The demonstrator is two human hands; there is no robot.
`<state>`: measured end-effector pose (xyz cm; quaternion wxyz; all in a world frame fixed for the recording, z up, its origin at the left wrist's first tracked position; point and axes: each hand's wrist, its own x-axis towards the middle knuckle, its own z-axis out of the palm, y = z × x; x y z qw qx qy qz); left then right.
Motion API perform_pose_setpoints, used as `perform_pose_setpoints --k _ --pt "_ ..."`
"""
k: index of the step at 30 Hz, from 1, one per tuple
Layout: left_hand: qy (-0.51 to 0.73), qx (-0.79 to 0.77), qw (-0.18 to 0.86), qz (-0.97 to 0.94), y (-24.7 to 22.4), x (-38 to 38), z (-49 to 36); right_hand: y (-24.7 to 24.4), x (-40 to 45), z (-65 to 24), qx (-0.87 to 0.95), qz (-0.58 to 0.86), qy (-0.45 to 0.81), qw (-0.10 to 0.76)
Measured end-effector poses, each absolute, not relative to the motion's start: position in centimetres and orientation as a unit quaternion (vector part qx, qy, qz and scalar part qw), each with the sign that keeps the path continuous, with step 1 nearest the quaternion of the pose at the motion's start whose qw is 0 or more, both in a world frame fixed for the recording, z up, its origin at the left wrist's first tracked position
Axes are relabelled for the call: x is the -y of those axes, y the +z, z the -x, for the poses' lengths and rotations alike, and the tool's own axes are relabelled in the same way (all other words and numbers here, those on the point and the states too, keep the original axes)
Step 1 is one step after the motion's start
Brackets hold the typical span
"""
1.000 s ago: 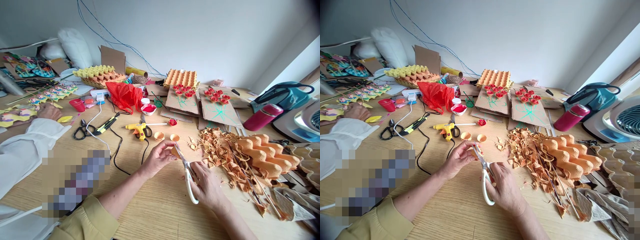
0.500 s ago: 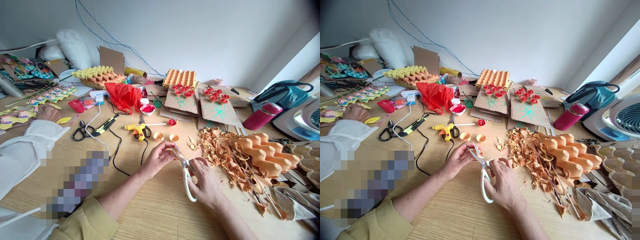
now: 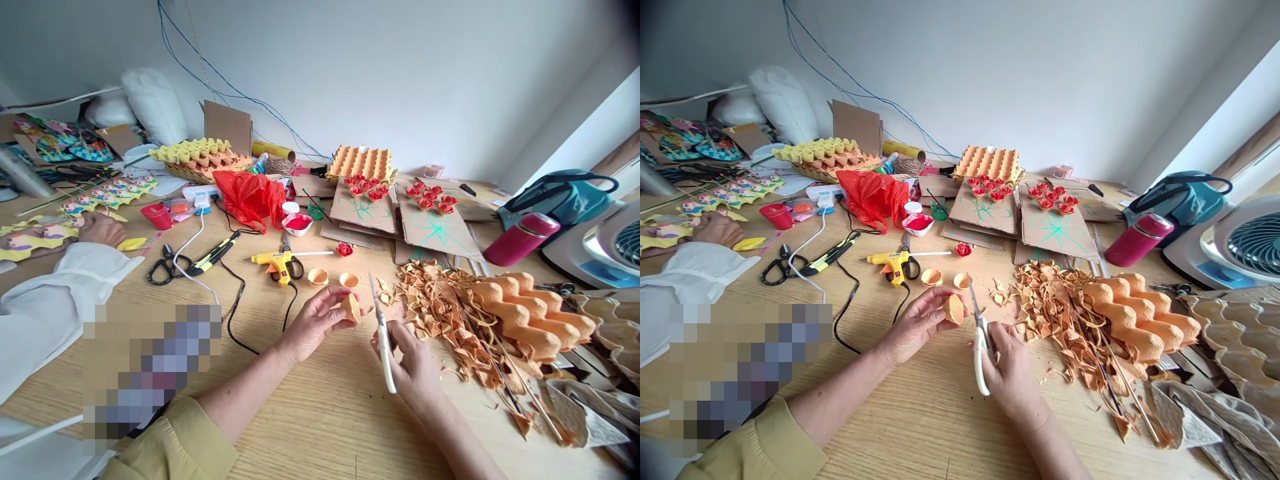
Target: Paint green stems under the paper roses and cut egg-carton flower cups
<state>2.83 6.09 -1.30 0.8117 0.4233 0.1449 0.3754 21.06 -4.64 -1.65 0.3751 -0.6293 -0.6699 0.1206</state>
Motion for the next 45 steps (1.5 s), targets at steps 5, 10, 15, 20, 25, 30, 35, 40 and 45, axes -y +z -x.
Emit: perform_pose_setpoints --k 5,10,15,20,25,30,35,40,45 --pt "0.337 -0.144 0.862 -0.349 -1.4 -6.3 -2.8 -1.5 4.8 -21.5 0.617 0.642 0.177 0.419" --pt "0.308 -0.144 0.887 -0.314 -1.5 -6.5 -2.7 -1.3 4.9 -21.6 0.610 0.632 0.189 0.439" --pt "0.279 -0.133 0.902 -0.302 -1.6 -6.6 -2.6 -1.0 5.0 -21.5 0.604 0.629 0.195 0.449" --pt "0.287 -0.133 0.895 -0.314 -1.5 -6.6 -2.7 -0.9 4.9 -21.6 0.607 0.627 0.183 0.453" --pt "0.323 -0.162 0.848 -0.387 -1.3 -6.3 -2.8 -1.4 4.8 -21.7 0.582 0.623 0.249 0.460" --pt "0.359 -0.212 0.744 -0.523 -1.6 -6.0 -3.1 -1.5 4.7 -21.8 0.542 0.593 0.344 0.486" --pt "0.378 -0.220 0.637 -0.635 -1.7 -5.4 -3.3 -1.0 4.1 -21.0 0.519 0.541 0.390 0.535" --pt "0.403 -0.210 0.505 -0.734 -1.1 -4.6 -3.2 -1.0 3.7 -19.6 0.456 0.514 0.410 0.599" --pt "0.355 -0.231 0.591 -0.687 -1.2 -4.5 -3.3 -1.3 3.9 -19.1 0.438 0.512 0.390 0.627"
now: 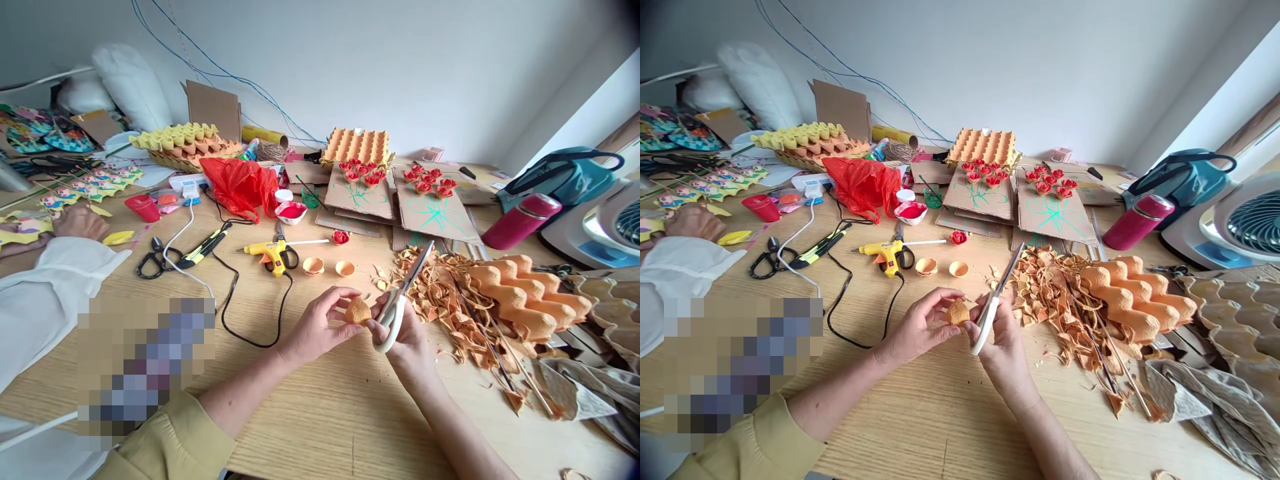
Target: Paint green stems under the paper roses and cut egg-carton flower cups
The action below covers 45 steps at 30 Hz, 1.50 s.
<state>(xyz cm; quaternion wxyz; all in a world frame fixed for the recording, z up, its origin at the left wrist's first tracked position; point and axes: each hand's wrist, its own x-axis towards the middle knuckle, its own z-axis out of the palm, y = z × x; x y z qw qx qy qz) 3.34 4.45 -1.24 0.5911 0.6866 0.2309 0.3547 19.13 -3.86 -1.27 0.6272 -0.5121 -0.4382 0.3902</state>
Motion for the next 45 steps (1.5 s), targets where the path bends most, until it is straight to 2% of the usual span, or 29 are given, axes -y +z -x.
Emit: perform_pose_setpoints --k 3,6,11,16,23,30,45 --pt "0.318 -0.245 0.694 -0.598 -1.7 -4.5 -3.6 -1.4 4.0 -19.2 0.455 0.530 0.352 0.623" --pt "0.318 -0.235 0.736 -0.550 -1.8 -4.6 -3.7 -1.3 4.1 -19.3 0.492 0.551 0.317 0.595" --pt "0.362 -0.241 0.730 -0.527 -1.4 -5.0 -3.6 -0.5 4.2 -20.4 0.554 0.588 0.277 0.520" --pt "0.411 -0.266 0.716 -0.498 -1.1 -5.5 -3.4 -0.2 4.4 -21.9 0.638 0.627 0.224 0.386" --pt "0.442 -0.258 0.733 -0.448 -1.3 -5.6 -3.4 -0.6 4.3 -21.7 0.724 0.595 0.153 0.312" --pt "0.423 -0.230 0.758 -0.440 -1.6 -5.6 -3.4 -0.8 4.3 -21.5 0.739 0.601 0.111 0.283" --pt "0.403 -0.222 0.773 -0.438 -1.3 -5.4 -3.4 -0.9 4.4 -21.4 0.754 0.580 0.082 0.297"
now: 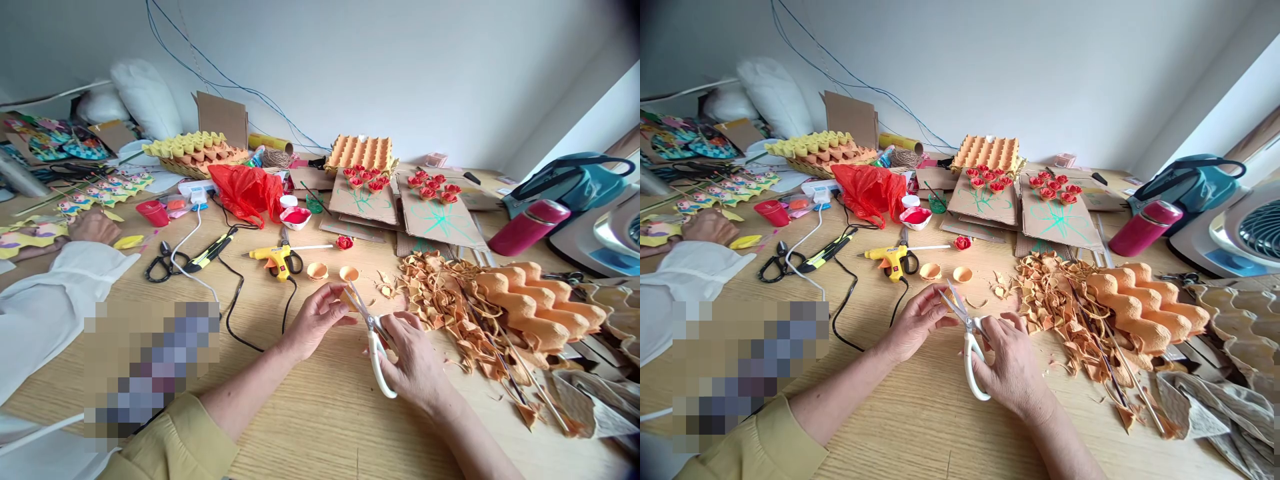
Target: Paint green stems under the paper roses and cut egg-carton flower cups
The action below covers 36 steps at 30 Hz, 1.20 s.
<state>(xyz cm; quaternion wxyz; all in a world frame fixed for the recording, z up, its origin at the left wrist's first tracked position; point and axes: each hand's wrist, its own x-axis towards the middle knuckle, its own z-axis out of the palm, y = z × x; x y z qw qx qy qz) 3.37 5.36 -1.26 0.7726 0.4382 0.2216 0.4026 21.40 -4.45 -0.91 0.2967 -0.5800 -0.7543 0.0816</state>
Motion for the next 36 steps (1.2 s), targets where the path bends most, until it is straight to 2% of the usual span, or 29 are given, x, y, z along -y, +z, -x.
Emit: perform_pose_setpoints --k 31,36 --pt "0.395 -0.197 0.764 -0.470 -1.53 -5.88 -3.13 -1.07 4.74 -21.41 0.749 0.590 0.051 0.297" --pt "0.409 -0.198 0.756 -0.471 -1.54 -5.92 -3.11 -1.37 4.51 -21.34 0.714 0.608 0.110 0.329"
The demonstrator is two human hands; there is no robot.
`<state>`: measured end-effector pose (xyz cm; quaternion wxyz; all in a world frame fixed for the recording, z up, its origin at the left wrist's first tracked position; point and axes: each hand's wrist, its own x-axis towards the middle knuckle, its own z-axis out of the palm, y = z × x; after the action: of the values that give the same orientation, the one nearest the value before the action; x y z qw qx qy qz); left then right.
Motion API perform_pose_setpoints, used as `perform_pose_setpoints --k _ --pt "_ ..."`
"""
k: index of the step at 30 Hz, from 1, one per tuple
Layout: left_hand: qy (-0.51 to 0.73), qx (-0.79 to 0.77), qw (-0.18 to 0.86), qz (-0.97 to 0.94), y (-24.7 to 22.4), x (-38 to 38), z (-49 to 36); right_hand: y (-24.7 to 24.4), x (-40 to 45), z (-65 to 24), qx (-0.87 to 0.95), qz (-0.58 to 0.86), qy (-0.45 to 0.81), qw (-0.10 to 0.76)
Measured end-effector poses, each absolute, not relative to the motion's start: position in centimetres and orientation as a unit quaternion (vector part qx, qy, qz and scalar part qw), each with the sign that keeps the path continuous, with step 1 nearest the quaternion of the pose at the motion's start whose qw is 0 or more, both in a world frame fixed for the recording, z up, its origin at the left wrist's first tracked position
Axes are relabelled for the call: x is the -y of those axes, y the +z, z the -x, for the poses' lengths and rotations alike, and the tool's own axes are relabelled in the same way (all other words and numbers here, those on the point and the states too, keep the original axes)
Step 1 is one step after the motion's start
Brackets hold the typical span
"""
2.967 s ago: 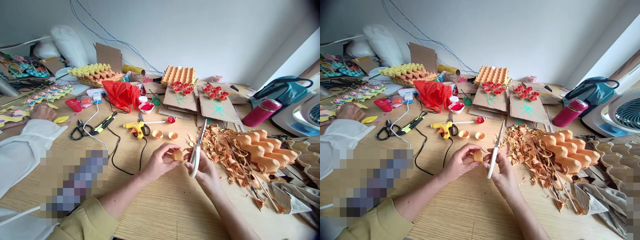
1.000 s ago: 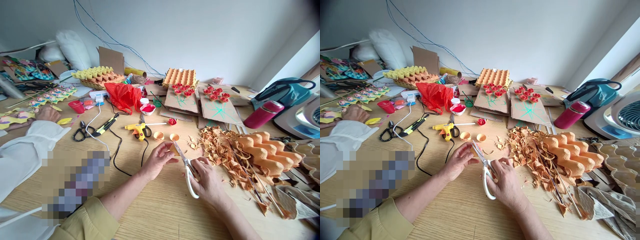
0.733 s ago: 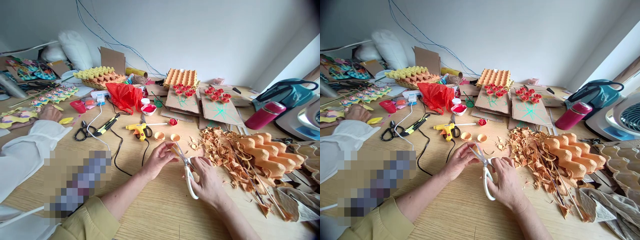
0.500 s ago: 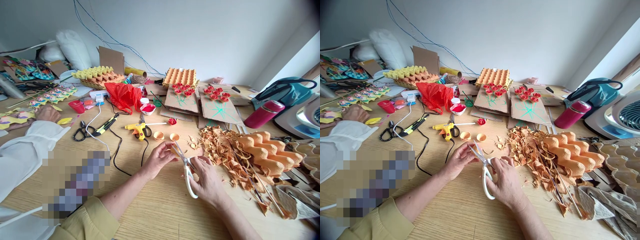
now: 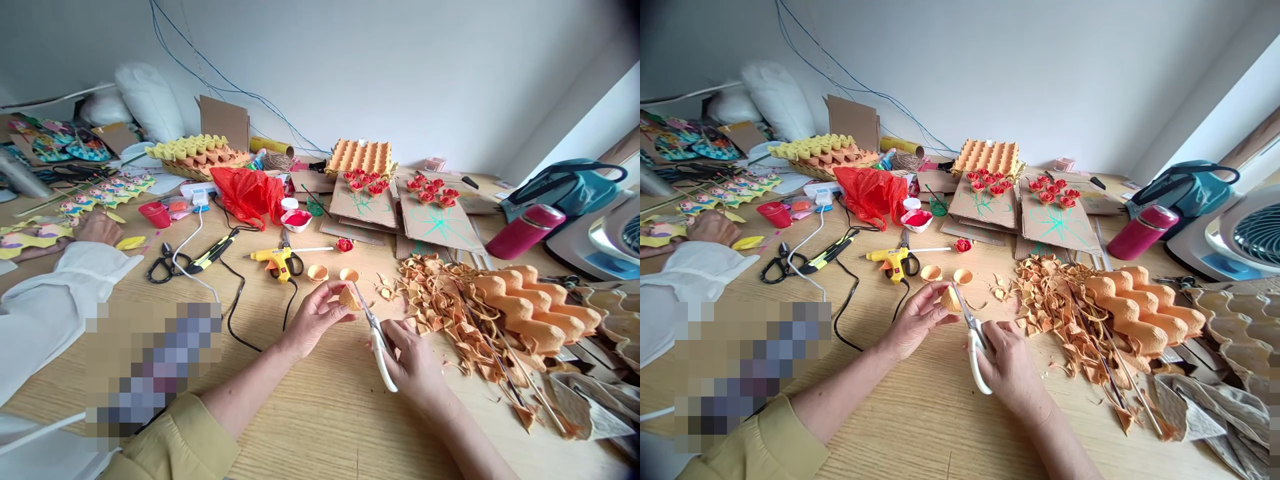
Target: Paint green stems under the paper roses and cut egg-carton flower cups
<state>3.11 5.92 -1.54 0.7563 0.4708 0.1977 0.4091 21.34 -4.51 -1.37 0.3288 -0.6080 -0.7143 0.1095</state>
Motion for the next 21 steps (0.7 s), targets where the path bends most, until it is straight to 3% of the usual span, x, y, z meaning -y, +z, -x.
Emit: perform_pose_setpoints --k 8,21 --pt "0.409 -0.209 0.749 -0.477 -1.37 -5.94 -2.94 -1.36 4.51 -21.81 0.676 0.622 0.158 0.362" --pt "0.313 -0.149 0.890 -0.297 -0.93 -6.43 -2.78 -1.11 4.55 -22.12 0.614 0.614 0.260 0.422"
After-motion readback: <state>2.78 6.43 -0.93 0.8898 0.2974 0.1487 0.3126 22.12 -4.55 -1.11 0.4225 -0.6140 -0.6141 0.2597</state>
